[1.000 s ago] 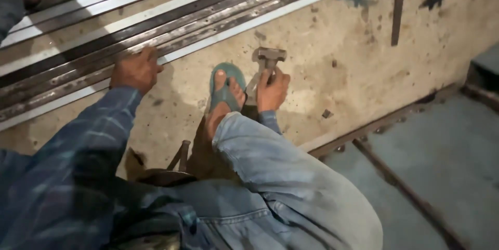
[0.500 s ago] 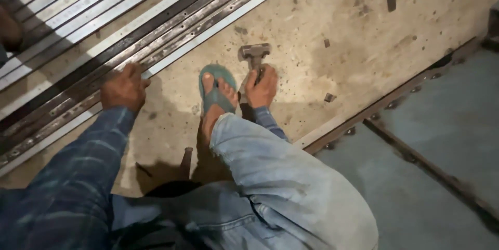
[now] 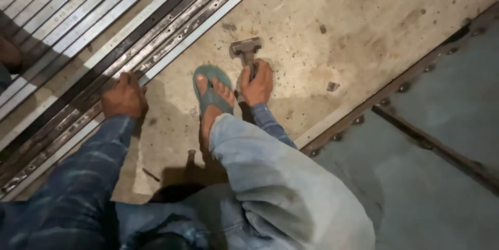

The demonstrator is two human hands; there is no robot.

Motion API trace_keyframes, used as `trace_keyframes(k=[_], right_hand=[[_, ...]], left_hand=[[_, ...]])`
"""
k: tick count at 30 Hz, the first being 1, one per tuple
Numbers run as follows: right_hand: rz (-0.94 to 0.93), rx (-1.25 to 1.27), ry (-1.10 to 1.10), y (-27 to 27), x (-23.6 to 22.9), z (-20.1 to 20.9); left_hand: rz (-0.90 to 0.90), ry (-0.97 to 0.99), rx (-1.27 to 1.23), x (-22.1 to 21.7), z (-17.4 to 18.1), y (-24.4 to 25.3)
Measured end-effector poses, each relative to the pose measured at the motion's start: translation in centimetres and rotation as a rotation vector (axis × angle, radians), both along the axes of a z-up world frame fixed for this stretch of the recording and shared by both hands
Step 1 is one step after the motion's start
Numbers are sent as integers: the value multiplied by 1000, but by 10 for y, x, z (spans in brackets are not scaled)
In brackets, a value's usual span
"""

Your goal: The person uses a hammer to repeatedly strike small metal pins or fasteners along a metal rod assembly laid on the floor. The left hand holds the rod steady while the right hand delivers hammer blows. The task continues along the length of the rod without completing a final assembly state.

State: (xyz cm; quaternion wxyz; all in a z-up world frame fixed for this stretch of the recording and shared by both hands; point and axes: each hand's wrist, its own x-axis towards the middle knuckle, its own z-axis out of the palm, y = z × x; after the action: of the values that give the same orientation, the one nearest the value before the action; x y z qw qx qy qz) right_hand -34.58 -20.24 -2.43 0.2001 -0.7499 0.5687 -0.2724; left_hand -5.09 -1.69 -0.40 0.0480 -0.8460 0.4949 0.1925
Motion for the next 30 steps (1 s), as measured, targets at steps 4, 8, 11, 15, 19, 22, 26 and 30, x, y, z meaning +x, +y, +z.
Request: trace_keyframes(k=[4, 8, 11, 15, 19, 22, 26, 30], right_hand=[[7, 56, -13, -2, -5, -8], [19, 86, 8, -5, -8, -12], [29, 125, -16, -7, -9, -11], [131, 92, 19, -11, -17, -12], [142, 173, 79, -16, -14, 3], [140, 139, 27, -17, -13, 1], [79, 239, 15, -14, -11, 7], [95, 189, 20, -14, -11, 7]], left_hand=[[-37, -57, 1, 3, 21, -11], [132, 14, 132, 18, 20, -53], [295, 207, -469, 17, -22, -88], [344, 808, -609, -4, -41, -160], [207, 918, -395, -6, 15, -207], [66, 707, -327, -5, 11, -210], [84, 770, -483, -11, 0, -201], [180, 791, -669, -12, -2, -211]])
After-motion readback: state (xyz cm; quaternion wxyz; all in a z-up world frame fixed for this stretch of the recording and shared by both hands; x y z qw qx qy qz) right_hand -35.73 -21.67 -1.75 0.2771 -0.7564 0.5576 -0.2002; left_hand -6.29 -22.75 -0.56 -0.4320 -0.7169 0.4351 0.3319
